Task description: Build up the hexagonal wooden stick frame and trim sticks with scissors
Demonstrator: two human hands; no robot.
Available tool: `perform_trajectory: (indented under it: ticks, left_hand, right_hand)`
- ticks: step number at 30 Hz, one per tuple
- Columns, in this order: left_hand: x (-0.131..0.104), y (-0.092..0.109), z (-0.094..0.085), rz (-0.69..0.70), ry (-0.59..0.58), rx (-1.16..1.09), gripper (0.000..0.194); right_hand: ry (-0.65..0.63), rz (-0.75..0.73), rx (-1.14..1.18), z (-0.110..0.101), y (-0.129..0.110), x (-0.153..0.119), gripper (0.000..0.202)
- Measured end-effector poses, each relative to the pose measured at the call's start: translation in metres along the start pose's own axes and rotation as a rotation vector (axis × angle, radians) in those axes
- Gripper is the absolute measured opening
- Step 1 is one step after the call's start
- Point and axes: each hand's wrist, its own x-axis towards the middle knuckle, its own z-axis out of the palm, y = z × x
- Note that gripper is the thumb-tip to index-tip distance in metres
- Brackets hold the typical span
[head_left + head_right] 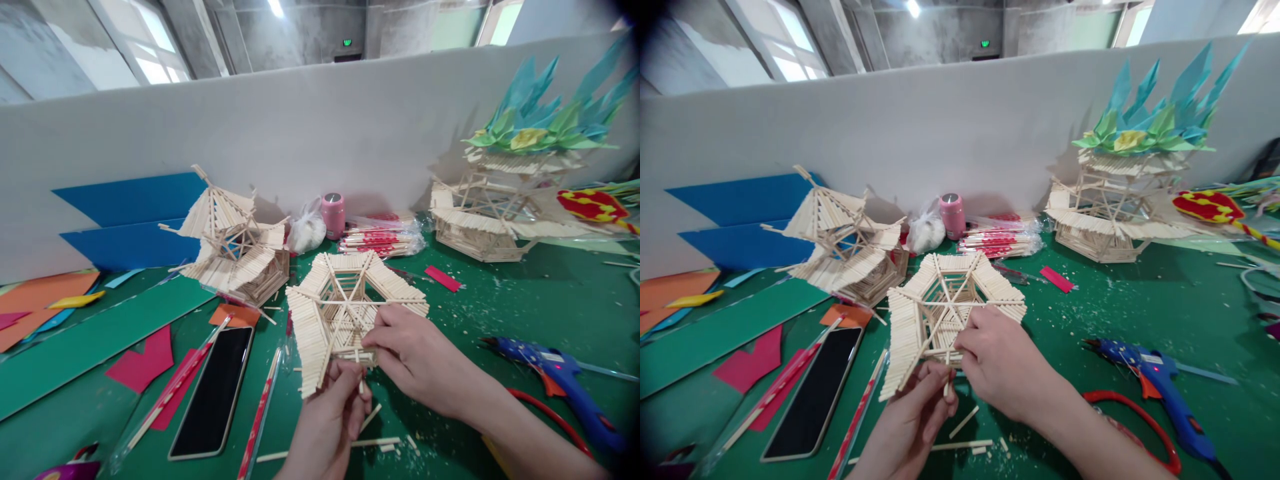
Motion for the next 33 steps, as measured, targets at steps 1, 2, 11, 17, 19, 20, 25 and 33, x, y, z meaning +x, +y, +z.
perform_trajectory:
  ticks: [1, 2, 11, 17, 19, 20, 25, 33]
  left_hand:
    - [-0.0003, 0.0004, 0.0000, 0.005, -0.003, 0.004, 0.018]
    - [-0.0005, 0.0007, 0.0000, 0.007, -0.005, 0.005, 0.018]
    - [0.0010, -0.0015, -0.0020, 0.006, -0.008, -0.015, 0.017]
    - [0.0000, -0.0001, -0.0018, -0.013, -0.002, -0.054, 0.017]
    - [0.0001, -0.0001, -0.0022, -0.008, -0.017, -0.055, 0.019]
    - [0.0002, -0.0003, -0.0025, -0.008, -0.020, -0.056, 0.019]
    - [-0.0001, -0.0008, -0.0034, -0.027, -0.005, -0.078, 0.018]
    - [-0.0008, 0.0023, 0.0010, -0.119, 0.071, -0.192, 0.019]
  right_hand:
    - [0.000, 0.001, -0.001, -0.0001, -0.0001, 0.0002, 0.021]
    - [0.001, 0.002, -0.002, -0.0001, -0.0002, 0.0004, 0.021]
    - [0.025, -0.007, 0.017, 0.0004, 0.0008, 0.0010, 0.022]
    - [0.015, -0.003, 0.017, 0.0009, 0.0010, 0.0010, 0.022]
    - [0.011, -0.002, 0.016, 0.0006, 0.0007, 0.0011, 0.022]
    - [0.010, 0.000, 0.015, 0.0004, 0.0005, 0.0012, 0.022]
    - [0.001, 0.010, 0.011, -0.0003, -0.0002, 0.0013, 0.022]
    - [0.007, 0.012, 0.020, 0.0008, 0.0002, -0.0008, 0.022]
